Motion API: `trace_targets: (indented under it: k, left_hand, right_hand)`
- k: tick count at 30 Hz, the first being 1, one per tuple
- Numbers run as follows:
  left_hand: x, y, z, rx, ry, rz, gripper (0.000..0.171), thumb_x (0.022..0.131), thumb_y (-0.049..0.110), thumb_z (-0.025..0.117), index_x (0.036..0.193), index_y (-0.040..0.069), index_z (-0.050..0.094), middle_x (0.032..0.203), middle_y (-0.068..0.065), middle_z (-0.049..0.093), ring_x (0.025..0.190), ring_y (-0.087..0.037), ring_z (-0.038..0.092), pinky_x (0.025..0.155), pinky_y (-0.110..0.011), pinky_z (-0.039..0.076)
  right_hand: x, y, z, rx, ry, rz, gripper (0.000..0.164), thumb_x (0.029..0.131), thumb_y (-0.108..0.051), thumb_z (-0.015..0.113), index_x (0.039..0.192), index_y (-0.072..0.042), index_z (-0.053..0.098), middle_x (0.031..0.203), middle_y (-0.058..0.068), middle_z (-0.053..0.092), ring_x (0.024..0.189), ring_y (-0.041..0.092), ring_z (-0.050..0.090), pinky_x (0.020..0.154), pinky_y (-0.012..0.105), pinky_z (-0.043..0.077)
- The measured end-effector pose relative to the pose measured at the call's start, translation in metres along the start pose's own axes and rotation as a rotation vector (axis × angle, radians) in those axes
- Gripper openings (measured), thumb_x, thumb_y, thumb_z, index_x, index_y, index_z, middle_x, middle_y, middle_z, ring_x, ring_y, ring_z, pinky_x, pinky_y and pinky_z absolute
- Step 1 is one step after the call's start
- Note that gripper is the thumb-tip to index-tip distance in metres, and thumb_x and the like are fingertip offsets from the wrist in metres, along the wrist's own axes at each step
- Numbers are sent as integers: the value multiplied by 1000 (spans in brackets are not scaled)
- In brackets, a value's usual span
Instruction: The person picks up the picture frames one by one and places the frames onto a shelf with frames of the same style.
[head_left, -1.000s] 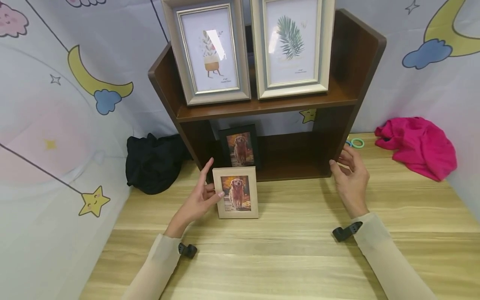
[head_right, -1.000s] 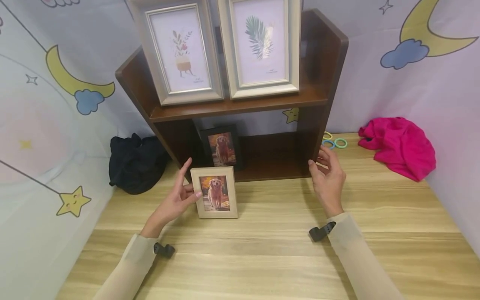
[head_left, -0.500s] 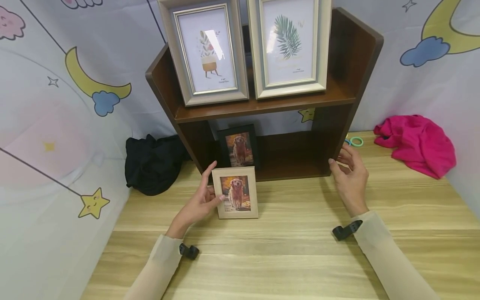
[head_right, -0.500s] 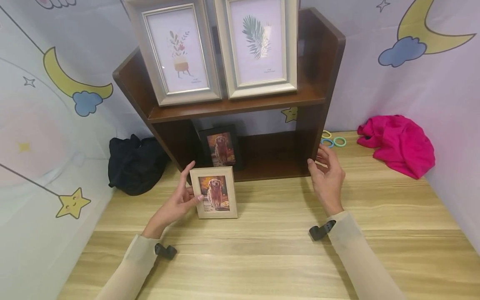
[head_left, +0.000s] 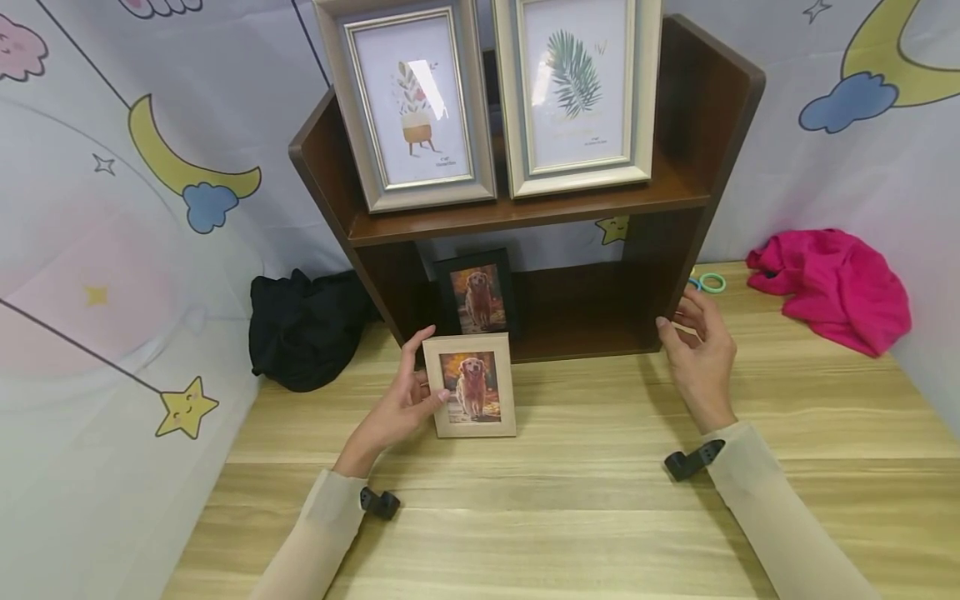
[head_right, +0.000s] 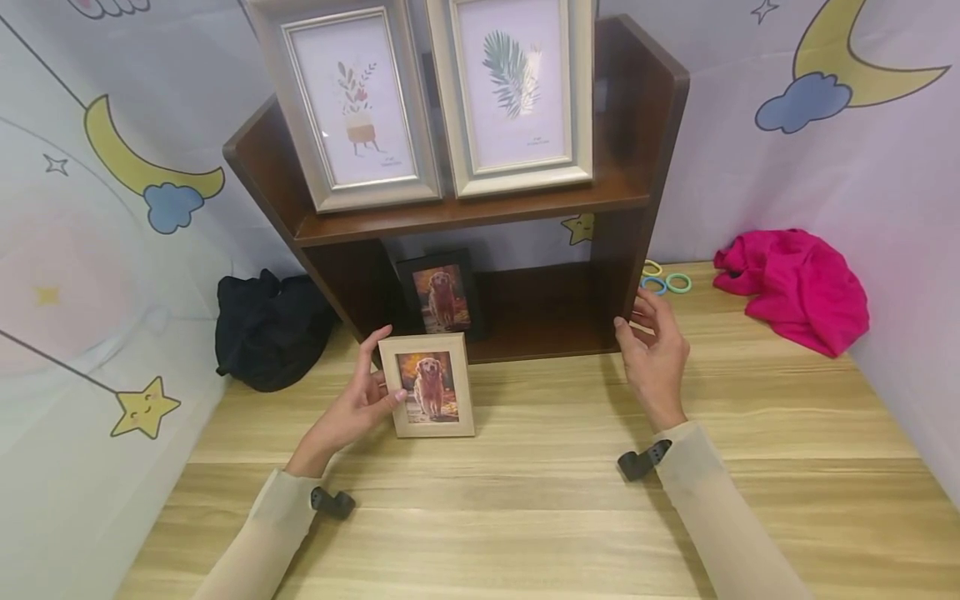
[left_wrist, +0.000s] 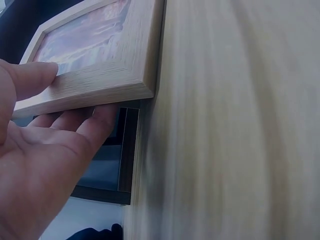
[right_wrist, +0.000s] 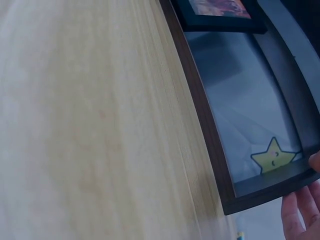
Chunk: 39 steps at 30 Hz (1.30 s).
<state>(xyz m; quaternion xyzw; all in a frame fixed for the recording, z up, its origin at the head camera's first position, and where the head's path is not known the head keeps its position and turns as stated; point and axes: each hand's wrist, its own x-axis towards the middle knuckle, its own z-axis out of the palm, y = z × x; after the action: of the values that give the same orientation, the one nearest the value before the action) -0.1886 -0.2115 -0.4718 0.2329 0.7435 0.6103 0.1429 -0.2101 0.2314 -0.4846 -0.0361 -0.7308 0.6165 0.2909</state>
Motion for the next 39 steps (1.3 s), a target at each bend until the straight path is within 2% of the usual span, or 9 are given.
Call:
trace_targets:
  k: [5,12,16,21,25,34,39]
  left_hand:
    - [0,0,1,-2,13,17,94,108,-3,56,169,41,-1,153,-30,50,124,-39,71,92,-35,65]
    - [1,3,3,-8,20,28,89,107,-5,57,167,36,5,147,-32,54,117,-27,75,91,-37,66]
    - [4,5,4,-13,3,43,85,107,-6,56,165,30,6,146,-33,54,115,-28,76,90,-38,66]
    - [11,9,8,-41,-21,38,83,107,-6,56,163,31,7,148,-32,53,118,-33,75,92,-40,66]
    - [17,12,12,-60,-34,40,83,106,-6,58,162,31,9,150,-30,51,119,-32,75,93,-42,67]
    - [35,23,20,-53,-53,114,82,106,-7,57,162,28,9,140,-32,55,102,-25,77,82,-36,65]
    - [48,30,23,-37,-41,109,82,107,-3,59,163,32,10,137,-29,60,93,-21,76,76,-33,62]
  right_hand:
    - [0,-2,0,-10,-10,0,52,97,-4,76,146,-17,65,118,-17,71,105,2,68,88,10,56]
    - [-1,0,1,-11,-2,9,53,96,-4,77,146,-18,65,117,-16,72,104,2,68,88,10,56]
    - [-1,1,0,-8,-2,8,52,97,-5,77,145,-18,66,119,-14,73,105,2,68,88,10,56]
    - [0,1,-1,-13,-5,3,51,97,-7,77,145,-21,66,121,-13,74,105,2,69,88,10,56]
    - [0,0,-1,-13,-6,0,50,97,-7,77,145,-21,67,119,-14,73,105,2,69,88,10,56]
    - [0,-1,-2,3,-10,5,50,97,-7,77,144,-20,67,118,-13,73,104,3,69,89,11,57]
    - [0,0,-3,6,-16,4,50,97,-6,77,145,-18,66,120,-11,73,105,3,69,88,11,57]
